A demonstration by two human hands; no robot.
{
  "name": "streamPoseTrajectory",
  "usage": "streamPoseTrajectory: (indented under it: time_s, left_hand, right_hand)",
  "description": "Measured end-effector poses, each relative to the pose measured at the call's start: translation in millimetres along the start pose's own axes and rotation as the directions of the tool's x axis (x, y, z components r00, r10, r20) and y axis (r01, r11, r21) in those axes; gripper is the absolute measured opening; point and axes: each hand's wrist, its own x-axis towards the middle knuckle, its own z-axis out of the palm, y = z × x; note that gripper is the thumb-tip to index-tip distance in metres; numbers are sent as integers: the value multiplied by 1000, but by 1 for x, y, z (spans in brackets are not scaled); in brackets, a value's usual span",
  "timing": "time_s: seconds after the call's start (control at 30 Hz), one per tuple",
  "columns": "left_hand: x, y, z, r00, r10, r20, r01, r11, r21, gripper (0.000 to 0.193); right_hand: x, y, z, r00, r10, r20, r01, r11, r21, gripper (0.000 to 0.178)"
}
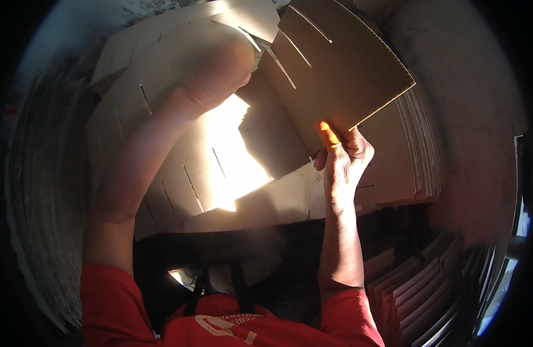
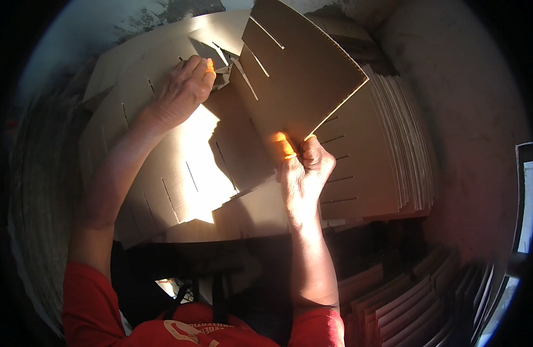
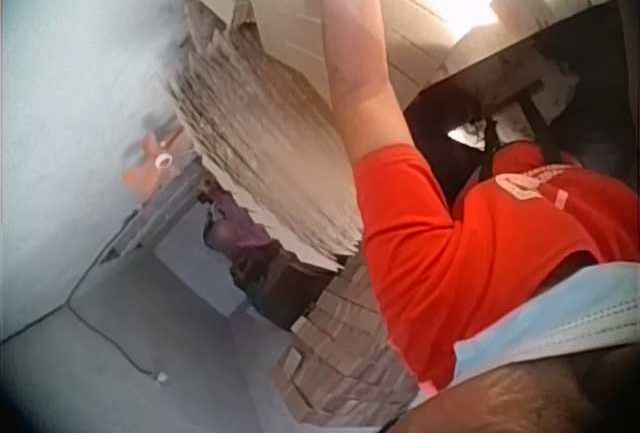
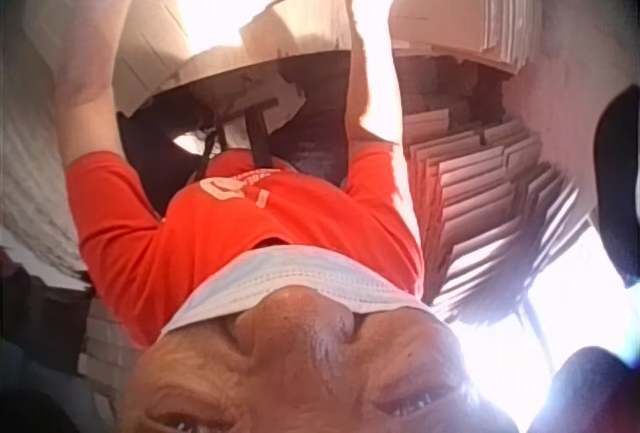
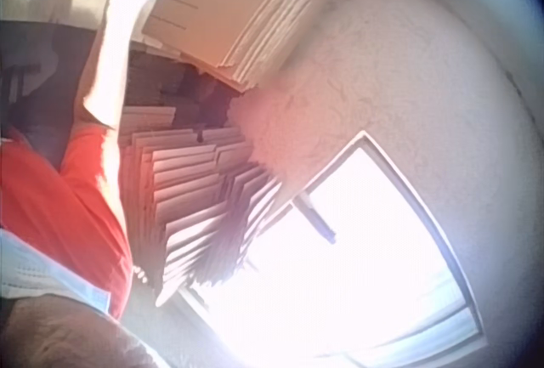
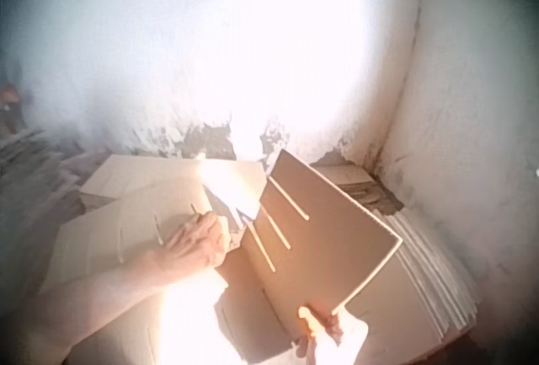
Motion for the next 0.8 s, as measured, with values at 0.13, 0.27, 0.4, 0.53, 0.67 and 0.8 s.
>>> streamPoseTrajectory:
  time_s: [0.13,0.27,0.4,0.53,0.67,0.8]
  left_hand:
    - [-7,-21,18,987,162,14,-156,918,363,13]
    - [-4,-25,28,986,161,39,-166,941,294,13]
    - [5,-2,1,990,83,-118,-88,996,-33,13]
    - [9,-8,-19,961,260,-97,-233,946,225,14]
    - [17,9,-41,921,365,-134,-352,930,107,13]
    - [8,42,-65,912,407,-55,-404,913,60,11]
  right_hand:
    - [-2,-4,-2,997,17,76,-18,1000,17,11]
    - [1,10,-6,997,-58,49,58,998,-4,11]
    - [5,10,-12,998,-55,20,56,998,-37,13]
    - [3,6,-12,998,-30,48,31,999,-25,13]
    - [2,5,-9,998,-36,61,36,999,-1,12]
    - [3,4,-6,997,-47,57,52,996,-78,25]
